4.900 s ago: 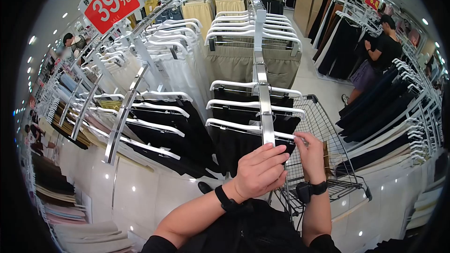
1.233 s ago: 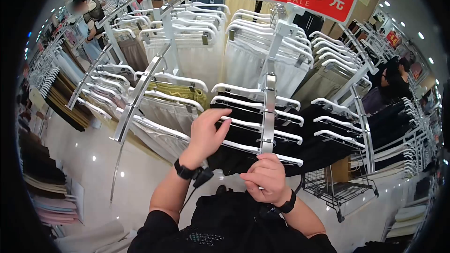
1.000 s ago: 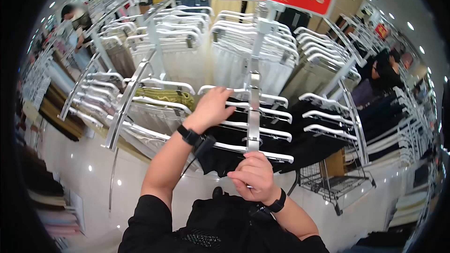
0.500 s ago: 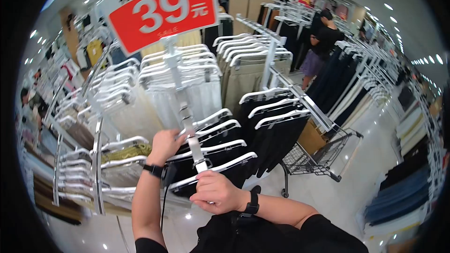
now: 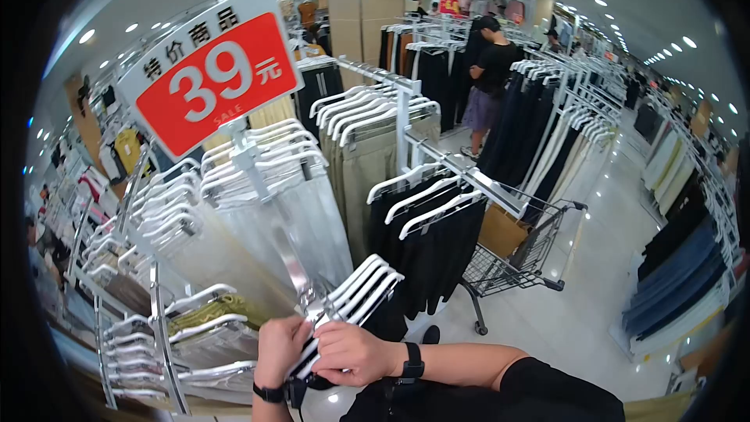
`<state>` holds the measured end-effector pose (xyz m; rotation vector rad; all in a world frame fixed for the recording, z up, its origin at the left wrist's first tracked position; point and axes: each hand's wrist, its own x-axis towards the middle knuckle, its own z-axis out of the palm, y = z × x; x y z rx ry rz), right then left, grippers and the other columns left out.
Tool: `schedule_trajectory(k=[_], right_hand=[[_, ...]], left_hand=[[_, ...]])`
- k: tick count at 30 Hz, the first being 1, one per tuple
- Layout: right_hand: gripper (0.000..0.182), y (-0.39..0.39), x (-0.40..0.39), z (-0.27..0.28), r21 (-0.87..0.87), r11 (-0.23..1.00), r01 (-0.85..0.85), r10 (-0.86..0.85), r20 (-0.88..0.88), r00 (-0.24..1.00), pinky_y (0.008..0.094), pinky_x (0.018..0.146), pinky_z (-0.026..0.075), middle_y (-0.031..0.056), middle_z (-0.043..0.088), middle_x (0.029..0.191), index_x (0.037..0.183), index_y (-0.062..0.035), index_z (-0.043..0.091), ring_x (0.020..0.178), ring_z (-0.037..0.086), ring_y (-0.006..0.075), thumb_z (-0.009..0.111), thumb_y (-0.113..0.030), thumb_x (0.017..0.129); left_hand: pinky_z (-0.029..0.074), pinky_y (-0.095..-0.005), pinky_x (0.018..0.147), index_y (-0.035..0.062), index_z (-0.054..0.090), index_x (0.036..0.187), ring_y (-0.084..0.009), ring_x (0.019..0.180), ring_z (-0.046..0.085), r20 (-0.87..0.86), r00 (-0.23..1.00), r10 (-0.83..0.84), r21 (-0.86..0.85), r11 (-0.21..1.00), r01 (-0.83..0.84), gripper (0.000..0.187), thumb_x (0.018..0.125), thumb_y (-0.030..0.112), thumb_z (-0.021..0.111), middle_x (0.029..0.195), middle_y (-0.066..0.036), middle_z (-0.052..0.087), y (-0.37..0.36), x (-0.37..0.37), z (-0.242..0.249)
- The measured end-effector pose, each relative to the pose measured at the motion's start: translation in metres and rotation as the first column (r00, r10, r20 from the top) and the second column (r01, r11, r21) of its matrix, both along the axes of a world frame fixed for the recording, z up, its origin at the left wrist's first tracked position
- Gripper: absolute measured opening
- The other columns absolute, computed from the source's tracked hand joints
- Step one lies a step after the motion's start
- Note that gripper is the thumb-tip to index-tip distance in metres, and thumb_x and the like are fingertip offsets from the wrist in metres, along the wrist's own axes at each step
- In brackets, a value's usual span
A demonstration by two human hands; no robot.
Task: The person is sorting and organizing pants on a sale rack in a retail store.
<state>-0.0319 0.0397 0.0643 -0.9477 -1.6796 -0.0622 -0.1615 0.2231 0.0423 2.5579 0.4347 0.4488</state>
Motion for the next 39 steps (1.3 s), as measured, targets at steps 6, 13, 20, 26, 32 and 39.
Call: schedule_trajectory(k=[6,13,20,26,32,39], right_hand=[[0.004,0.0,-0.002,-0.004,0.024,1.0,-0.005,0.005,-0.029,1.0,0.048,0.103,0.057,0.0086,0.065,0.084,0.097,-0.0018,0.077,0.085,0.068,0.03,0.079,0.0,0.094],[0.005,0.001,0.002,-0.003,0.022,1.0,-0.004,0.004,0.008,1.0,0.0483,0.103,0.056,0.0084,0.065,0.084,0.099,-0.0023,0.078,0.085,0.068,0.0291,0.079,-0.001,0.094],[0.003,-0.001,-0.001,-0.005,0.023,1.0,0.02,-0.02,-0.01,1.0,0.0487,0.104,0.056,0.0055,0.061,0.08,0.097,-0.0034,0.077,0.08,0.065,0.0269,0.079,0.0,0.095],[0.003,0.003,0.009,0.0,0.023,1.0,-0.019,0.017,0.067,0.998,0.0479,0.1,0.058,0.0063,0.065,0.082,0.095,-0.0036,0.078,0.079,0.066,0.027,0.078,-0.001,0.095],[0.008,0.002,0.009,0.002,-0.029,1.0,0.008,-0.006,0.08,0.997,0.0465,0.1,0.058,0.0052,0.069,0.082,0.094,-0.0067,0.079,0.079,0.069,0.026,0.082,-0.004,0.088],[0.007,0.001,0.009,0.007,-0.066,0.997,0.031,-0.024,0.104,0.994,0.0433,0.098,0.058,0.0035,0.066,0.078,0.093,-0.0089,0.078,0.077,0.067,0.0245,0.083,-0.008,0.087]], left_hand=[[0.053,-0.0518,0.065,0.0016,0.078,0.09,-0.0466,0.073,0.07,0.011,1.0,-0.018,-0.066,0.998,0.019,0.022,0.096,0.023,0.079,0.076,-0.024,0.069,-0.021,-0.021,-0.008],[0.055,-0.0425,0.063,0.0004,0.083,0.101,-0.0406,0.068,0.072,0.069,0.996,0.062,-0.098,0.994,-0.055,0.018,0.09,0.014,0.082,0.077,-0.024,0.072,-0.018,-0.024,-0.005],[0.058,-0.0365,0.073,-0.0035,0.083,0.11,-0.0282,0.075,0.077,0.142,0.985,0.102,-0.208,0.976,-0.071,0.022,0.088,0.001,0.083,0.088,-0.019,0.08,0.0,-0.042,-0.024],[0.059,-0.0477,0.085,0.001,0.082,0.11,-0.0416,0.094,0.075,0.115,0.993,0.041,-0.086,0.996,-0.032,0.021,0.091,0.008,0.081,0.098,-0.02,0.078,0.014,-0.031,-0.009],[0.057,-0.0523,0.088,0.0043,0.081,0.108,-0.0439,0.099,0.072,0.057,0.997,0.051,0.09,0.994,-0.056,0.015,0.099,0.014,0.074,0.099,-0.019,0.074,0.041,-0.007,0.007],[0.058,-0.0538,0.086,0.0051,0.084,0.104,-0.0437,0.097,0.073,0.025,0.994,0.103,0.169,0.98,-0.106,0.014,0.099,0.015,0.075,0.096,-0.02,0.075,0.09,0.028,0.003]])
